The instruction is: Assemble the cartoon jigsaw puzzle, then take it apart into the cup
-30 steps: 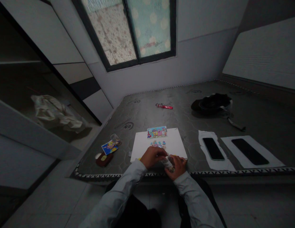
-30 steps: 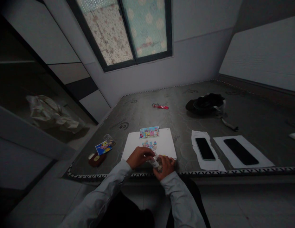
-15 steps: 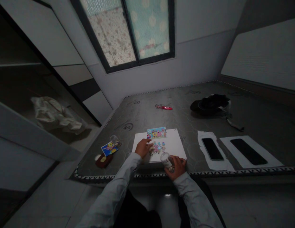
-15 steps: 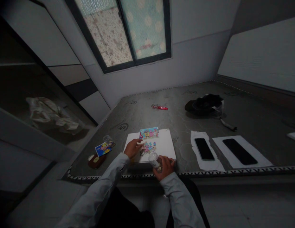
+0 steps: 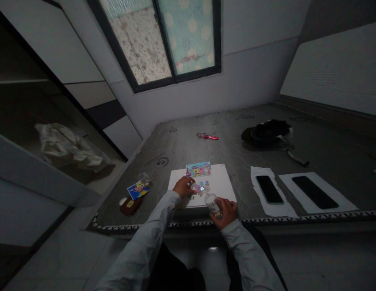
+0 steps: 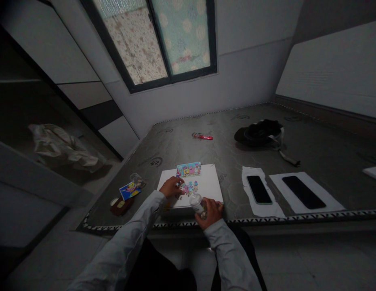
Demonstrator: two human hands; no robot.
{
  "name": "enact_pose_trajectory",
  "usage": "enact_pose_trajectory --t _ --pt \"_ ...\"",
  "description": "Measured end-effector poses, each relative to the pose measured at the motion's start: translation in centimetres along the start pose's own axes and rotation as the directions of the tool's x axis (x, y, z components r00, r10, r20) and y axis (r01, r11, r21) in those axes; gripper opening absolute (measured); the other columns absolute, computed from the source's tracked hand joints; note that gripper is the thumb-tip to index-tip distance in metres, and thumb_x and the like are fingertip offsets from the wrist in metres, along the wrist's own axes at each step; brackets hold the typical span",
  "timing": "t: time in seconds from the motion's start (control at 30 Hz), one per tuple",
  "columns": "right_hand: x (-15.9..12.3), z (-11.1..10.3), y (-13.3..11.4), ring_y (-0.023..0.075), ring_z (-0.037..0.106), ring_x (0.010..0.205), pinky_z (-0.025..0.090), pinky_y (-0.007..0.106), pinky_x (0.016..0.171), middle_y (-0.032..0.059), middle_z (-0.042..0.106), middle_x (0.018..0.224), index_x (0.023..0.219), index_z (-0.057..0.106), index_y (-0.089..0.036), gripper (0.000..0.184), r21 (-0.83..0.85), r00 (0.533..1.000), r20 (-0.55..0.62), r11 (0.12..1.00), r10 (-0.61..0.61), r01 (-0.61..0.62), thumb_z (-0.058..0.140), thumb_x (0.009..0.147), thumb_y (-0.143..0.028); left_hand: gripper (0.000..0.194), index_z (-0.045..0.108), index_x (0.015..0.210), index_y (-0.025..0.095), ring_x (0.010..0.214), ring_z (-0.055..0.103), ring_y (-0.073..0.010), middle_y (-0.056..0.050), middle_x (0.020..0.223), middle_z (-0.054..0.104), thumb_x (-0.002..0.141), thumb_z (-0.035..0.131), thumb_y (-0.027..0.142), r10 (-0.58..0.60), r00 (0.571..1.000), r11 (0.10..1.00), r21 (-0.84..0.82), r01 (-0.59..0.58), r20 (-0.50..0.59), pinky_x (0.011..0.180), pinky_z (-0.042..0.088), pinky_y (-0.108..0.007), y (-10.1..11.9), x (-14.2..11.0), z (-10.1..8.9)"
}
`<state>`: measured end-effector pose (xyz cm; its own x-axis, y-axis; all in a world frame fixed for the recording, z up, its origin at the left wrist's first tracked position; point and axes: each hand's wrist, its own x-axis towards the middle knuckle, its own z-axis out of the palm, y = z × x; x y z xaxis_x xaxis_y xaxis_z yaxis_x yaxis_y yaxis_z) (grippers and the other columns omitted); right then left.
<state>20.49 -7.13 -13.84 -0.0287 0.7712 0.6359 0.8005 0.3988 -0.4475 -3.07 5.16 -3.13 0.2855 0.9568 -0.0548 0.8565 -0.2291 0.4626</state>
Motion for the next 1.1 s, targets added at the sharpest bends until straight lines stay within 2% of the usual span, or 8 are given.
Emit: enact_pose_trajectory --t 0.23,0.33,0.4,0.57,0.7,0.77,0.93,1.1 --pt "0.4 -0.6 -1.0 0.0265 0.059 0.099 0.030 0.043 0.093 0.0096 0.065 0.106 0.118 0.048 -0.020 0.054 0.053 0.999 -0.023 0.998 0.044 -0.043 0.059 0.069 -0.040 0.043 0.068 0.105 0.022 0.077 0.063 -0.0141 -0.003 0.096 0.067 0.065 0.080 0.030 -0.026 0.999 0.999 -0.036 0.025 -0.032 0.073 0.048 -0.024 -0.7 -0.7 -0.3" --pt "0.5 -0.8 -1.3 0.0264 0.059 0.099 0.029 0.043 0.093 0.0091 0.065 0.105 0.118 0.048 -0.019 0.054 0.059 0.998 -0.022 0.997 0.051 -0.050 0.059 0.069 -0.041 0.029 0.069 0.101 0.022 0.077 0.062 -0.0140 -0.003 0.094 0.068 0.075 0.071 0.033 -0.030 0.998 0.999 -0.032 0.028 -0.054 0.074 0.047 -0.024 -0.9 -1.1 -0.8" --pt "0.5 -0.9 -1.3 0.0265 0.058 0.099 0.029 0.043 0.094 0.0094 0.064 0.106 0.117 0.049 -0.019 0.053 0.061 0.998 -0.010 0.996 0.062 -0.061 0.058 0.069 -0.040 0.028 0.069 0.101 0.021 0.077 0.062 -0.0145 -0.003 0.094 0.069 0.078 0.068 0.038 -0.037 0.998 0.999 -0.009 0.037 -0.053 0.075 0.047 -0.025 -1.1 -1.4 -1.2" --pt "0.5 -1.0 -1.5 0.0266 0.059 0.099 0.030 0.043 0.093 0.0096 0.064 0.106 0.118 0.049 -0.019 0.054 0.048 0.998 0.005 0.996 0.068 -0.069 0.059 0.069 -0.040 0.057 0.070 0.105 0.024 0.082 0.062 -0.0165 -0.003 0.099 0.066 0.056 0.084 0.047 -0.022 1.000 0.994 0.107 0.020 0.019 0.075 0.047 -0.025 -1.5 -1.8 -2.1" --pt "0.5 -1.0 -1.5 0.0269 0.058 0.099 0.030 0.044 0.093 0.0097 0.064 0.106 0.117 0.049 -0.019 0.054 0.048 0.998 0.000 0.997 0.064 -0.064 0.059 0.069 -0.040 0.074 0.068 0.112 0.026 0.088 0.061 -0.0175 -0.003 0.106 0.063 0.043 0.091 0.041 -0.009 0.995 0.993 0.120 -0.003 0.100 0.078 0.046 -0.025 -1.3 -1.9 -2.8" --pt "0.5 -1.1 -1.6 0.0266 0.058 0.099 0.030 0.044 0.092 0.0097 0.064 0.106 0.116 0.049 -0.019 0.053 0.046 0.998 0.000 0.997 0.061 -0.061 0.058 0.069 -0.041 0.071 0.069 0.110 0.026 0.087 0.062 -0.0171 -0.003 0.105 0.064 0.042 0.092 0.034 -0.015 0.992 0.993 0.114 0.000 0.128 0.077 0.046 -0.024 -1.4 -1.8 -3.0" --pt "0.7 -1.2 -1.7 0.0258 0.059 0.098 0.030 0.044 0.092 0.0096 0.064 0.105 0.117 0.048 -0.019 0.052 0.044 0.999 -0.010 0.998 0.048 -0.047 0.058 0.070 -0.040 0.047 0.071 0.093 0.021 0.078 0.061 -0.0144 -0.001 0.094 0.067 0.050 0.088 0.028 -0.047 0.993 0.999 0.029 0.044 0.111 0.071 0.046 -0.023 -1.9 -1.4 -2.5" --pt "0.8 -1.5 -1.9 0.0266 0.058 0.099 0.030 0.044 0.093 0.0101 0.064 0.105 0.117 0.048 -0.020 0.051 0.037 0.998 -0.004 0.998 0.056 -0.056 0.058 0.070 -0.039 0.044 0.068 0.093 0.020 0.072 0.062 -0.0123 0.000 0.089 0.068 0.053 0.085 0.028 -0.051 0.992 0.998 -0.037 0.055 0.112 0.066 0.046 -0.021 -2.7 -1.4 -1.9"
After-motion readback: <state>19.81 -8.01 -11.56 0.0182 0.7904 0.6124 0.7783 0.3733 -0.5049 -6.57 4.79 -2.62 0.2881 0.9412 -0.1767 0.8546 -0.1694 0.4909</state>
